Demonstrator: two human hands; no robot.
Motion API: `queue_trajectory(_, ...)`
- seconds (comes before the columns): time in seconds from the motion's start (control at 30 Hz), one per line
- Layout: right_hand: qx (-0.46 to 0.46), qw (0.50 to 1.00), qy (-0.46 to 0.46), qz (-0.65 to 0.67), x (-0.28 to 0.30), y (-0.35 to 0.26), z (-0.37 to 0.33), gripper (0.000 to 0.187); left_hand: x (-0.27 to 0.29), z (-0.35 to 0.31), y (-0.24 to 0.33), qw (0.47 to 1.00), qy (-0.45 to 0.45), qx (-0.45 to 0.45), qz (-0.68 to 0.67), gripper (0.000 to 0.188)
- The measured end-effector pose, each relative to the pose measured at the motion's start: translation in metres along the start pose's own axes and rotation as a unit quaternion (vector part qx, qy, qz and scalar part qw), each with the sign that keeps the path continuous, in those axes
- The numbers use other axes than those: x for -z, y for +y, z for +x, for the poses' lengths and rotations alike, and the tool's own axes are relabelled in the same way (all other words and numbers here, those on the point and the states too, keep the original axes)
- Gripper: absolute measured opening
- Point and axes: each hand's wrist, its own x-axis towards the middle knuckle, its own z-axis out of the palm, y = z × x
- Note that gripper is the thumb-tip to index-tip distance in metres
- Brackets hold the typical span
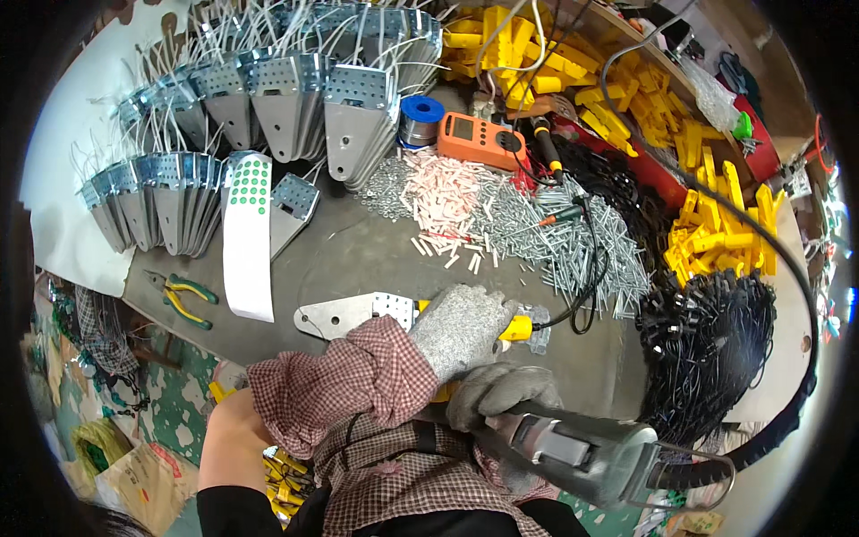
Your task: The person assembles electronic components and metal brackets using an electric screwdriver and pliers, then solders wires with a soldering iron.
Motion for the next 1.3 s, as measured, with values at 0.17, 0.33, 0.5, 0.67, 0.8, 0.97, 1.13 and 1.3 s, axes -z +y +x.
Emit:
queue_trajectory(0.17, -0.055, 0.985, -0.029, -0.159, 0.010, -0.039, 0.004, 0.054, -0.013, 0.000, 0.002, 0.997, 0.013, 0.028, -0.066, 0.057)
queue_trajectory(0.33, 0.134, 0.916, 0.355, -0.133, 0.031, -0.028, 0.002, 0.060, 0.037, -0.036, -0.040, 0.986, -0.064, 0.046, -0.144, 0.070)
queue_trajectory(0.5, 0.090, 0.903, 0.414, -0.076, 0.033, 0.009, 0.026, 0.071, 0.030, -0.052, -0.051, 0.973, -0.061, 0.088, -0.205, 0.076)
queue_trajectory(0.67, -0.065, 0.947, 0.257, 0.183, 0.050, 0.023, 0.016, 0.048, 0.008, -0.045, -0.060, 0.905, -0.073, 0.045, -0.416, 0.060)
queue_trajectory(0.8, 0.005, 0.990, 0.096, 0.104, 0.073, 0.034, 0.018, 0.055, 0.023, -0.053, -0.054, 0.900, -0.081, 0.072, -0.422, 0.067)
queue_trajectory(0.97, 0.093, 0.923, 0.325, -0.184, 0.023, 0.048, 0.030, 0.055, -0.001, -0.063, -0.066, 0.955, 0.018, 0.016, -0.295, 0.067)
queue_trajectory(1.13, -0.004, 0.881, 0.465, -0.085, 0.017, 0.007, 0.027, 0.064, 0.032, -0.068, -0.060, 0.976, 0.169, 0.060, -0.125, 0.064)
queue_trajectory(1.3, 0.145, 0.924, 0.353, 0.005, 0.027, -0.058, 0.039, 0.069, 0.019, -0.055, -0.122, 0.925, 0.213, 0.284, 0.133, 0.070)
